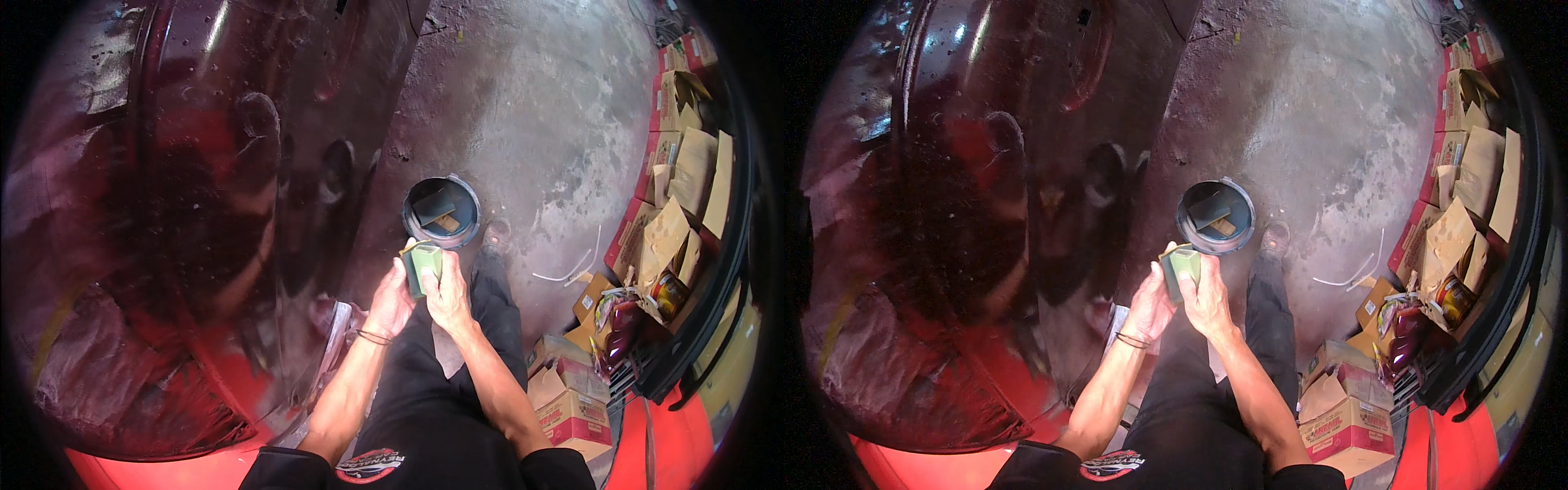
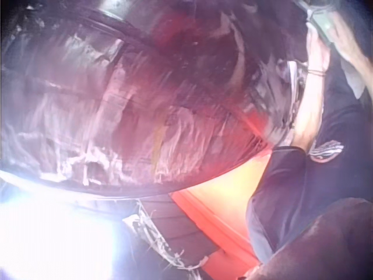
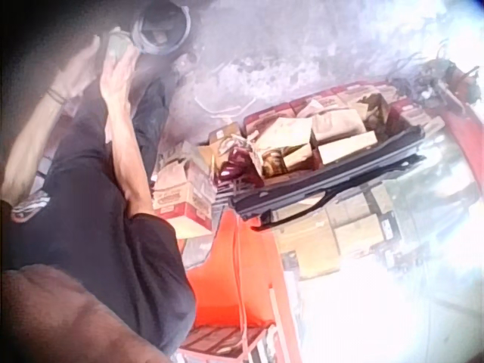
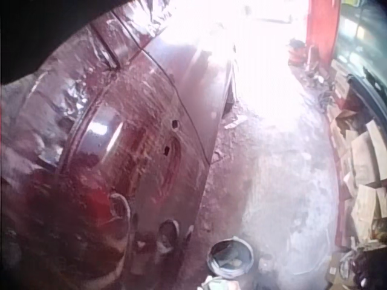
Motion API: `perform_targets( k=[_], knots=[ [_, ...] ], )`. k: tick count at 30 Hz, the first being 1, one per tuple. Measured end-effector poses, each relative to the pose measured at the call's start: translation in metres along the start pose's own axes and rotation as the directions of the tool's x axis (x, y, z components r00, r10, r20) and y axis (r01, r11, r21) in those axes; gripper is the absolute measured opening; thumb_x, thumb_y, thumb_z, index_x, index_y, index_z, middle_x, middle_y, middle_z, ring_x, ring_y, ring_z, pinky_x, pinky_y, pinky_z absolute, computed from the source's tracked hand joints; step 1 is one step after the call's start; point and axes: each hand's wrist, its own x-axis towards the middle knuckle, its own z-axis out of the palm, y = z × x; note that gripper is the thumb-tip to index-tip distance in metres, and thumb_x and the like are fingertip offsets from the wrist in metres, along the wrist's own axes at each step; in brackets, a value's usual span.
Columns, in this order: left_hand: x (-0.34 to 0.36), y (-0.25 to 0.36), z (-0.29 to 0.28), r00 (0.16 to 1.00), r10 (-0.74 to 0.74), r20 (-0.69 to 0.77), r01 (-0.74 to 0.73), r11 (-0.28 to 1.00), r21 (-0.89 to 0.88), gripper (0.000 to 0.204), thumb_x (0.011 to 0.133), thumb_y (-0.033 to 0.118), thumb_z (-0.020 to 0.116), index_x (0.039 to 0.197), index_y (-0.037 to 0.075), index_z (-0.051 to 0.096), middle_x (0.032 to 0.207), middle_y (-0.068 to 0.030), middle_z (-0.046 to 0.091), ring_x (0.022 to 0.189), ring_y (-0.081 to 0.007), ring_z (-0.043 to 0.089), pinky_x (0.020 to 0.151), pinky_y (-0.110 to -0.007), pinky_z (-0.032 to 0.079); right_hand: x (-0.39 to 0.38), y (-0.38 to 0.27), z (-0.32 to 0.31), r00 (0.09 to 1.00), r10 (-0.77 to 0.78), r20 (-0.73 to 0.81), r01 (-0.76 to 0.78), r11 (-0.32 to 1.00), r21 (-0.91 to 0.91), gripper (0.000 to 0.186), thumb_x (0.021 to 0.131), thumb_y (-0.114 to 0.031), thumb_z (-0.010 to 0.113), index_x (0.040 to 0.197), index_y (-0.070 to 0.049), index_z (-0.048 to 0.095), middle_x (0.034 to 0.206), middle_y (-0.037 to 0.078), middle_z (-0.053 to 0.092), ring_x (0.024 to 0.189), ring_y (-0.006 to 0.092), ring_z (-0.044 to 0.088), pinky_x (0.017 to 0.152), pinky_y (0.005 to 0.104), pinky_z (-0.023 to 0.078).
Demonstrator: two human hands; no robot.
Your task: The person retrieves a sanding block and sandpaper from a storage shelf, tears a piece of sandpaper, and attaches it to the block. They then walk to a maroon car and sand the surface of the driver's side door with the sanding block, dipping it into a bucket of water periodically.
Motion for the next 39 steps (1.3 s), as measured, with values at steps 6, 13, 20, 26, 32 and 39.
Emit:
perform_targets(
  k=[6, 13, 20, 26, 32, 39],
  knots=[
    [0.002, 0.000, 0.028, 0.999, -0.043, -0.001, 0.043, 0.998, -0.038, 0.057, 0.115, 0.044, 0.047, 0.159, 0.008, 0.048, 0.152, -0.0074, 0.058, 0.141, -0.0191, 0.056, 0.119, -0.040, 0.047, 0.001, 0.012, -0.007, 0.997, -0.013, -0.076, 0.008, 0.998, -0.070, 0.045, 0.108, -0.032, 0.059, 0.140, -0.001, 0.050, 0.128, 0.028, 0.058, 0.118, 0.0490, 0.062, 0.099, 0.0551, 0.051],
    [0.063, -0.035, -0.054, 0.969, -0.245, 0.029, 0.247, 0.961, -0.127, 0.054, 0.113, 0.042, 0.054, 0.158, 0.013, 0.050, 0.153, -0.0070, 0.060, 0.142, -0.0215, 0.057, 0.119, -0.043, 0.047, 0.016, 0.063, 0.010, 0.986, 0.150, -0.073, -0.153, 0.988, -0.034, 0.046, 0.107, -0.028, 0.057, 0.142, 0.001, 0.049, 0.132, 0.031, 0.056, 0.121, 0.0494, 0.060, 0.105, 0.0547, 0.048],
    [0.104, -0.056, -0.068, 0.982, -0.185, -0.027, 0.186, 0.981, 0.047, 0.042, 0.112, 0.023, 0.060, 0.152, 0.009, 0.057, 0.144, -0.0045, 0.066, 0.127, -0.0179, 0.066, 0.110, -0.039, 0.054, 0.028, 0.117, 0.016, 0.978, 0.184, -0.098, -0.181, 0.983, 0.040, 0.046, 0.108, -0.029, 0.054, 0.142, 0.001, 0.049, 0.132, 0.032, 0.055, 0.123, 0.0500, 0.056, 0.107, 0.0548, 0.045],
    [0.128, -0.074, -0.071, 0.987, -0.058, -0.152, 0.093, 0.968, 0.232, 0.043, 0.112, 0.021, 0.062, 0.152, 0.005, 0.059, 0.136, -0.0027, 0.070, 0.120, -0.0131, 0.066, 0.105, -0.033, 0.054, 0.034, 0.140, 0.025, 0.976, 0.192, -0.103, -0.203, 0.973, -0.113, 0.046, 0.110, -0.031, 0.051, 0.143, 0.001, 0.047, 0.134, 0.032, 0.055, 0.124, 0.0494, 0.057, 0.108, 0.0536, 0.045],
    [0.146, -0.048, -0.076, 0.983, -0.177, -0.044, 0.182, 0.944, 0.276, 0.048, 0.113, 0.017, 0.057, 0.160, 0.013, 0.053, 0.151, -0.0049, 0.060, 0.138, -0.0173, 0.056, 0.117, -0.036, 0.046, 0.049, 0.155, 0.001, 0.925, 0.344, 0.162, -0.358, 0.931, 0.067, 0.049, 0.114, -0.035, 0.046, 0.149, -0.001, 0.041, 0.143, 0.031, 0.056, 0.134, 0.0440, 0.059, 0.111, 0.0492, 0.047],
    [0.158, -0.056, -0.076, 0.999, 0.005, -0.041, 0.017, 0.852, 0.524, 0.055, 0.115, 0.020, 0.055, 0.167, 0.013, 0.041, 0.159, -0.0058, 0.054, 0.141, -0.0165, 0.052, 0.119, -0.030, 0.041, 0.059, 0.156, 0.006, 0.973, 0.217, 0.073, -0.217, 0.976, -0.004, 0.047, 0.112, -0.029, 0.050, 0.148, 0.001, 0.042, 0.140, 0.032, 0.056, 0.132, 0.0488, 0.057, 0.111, 0.0523, 0.046]
  ],
)
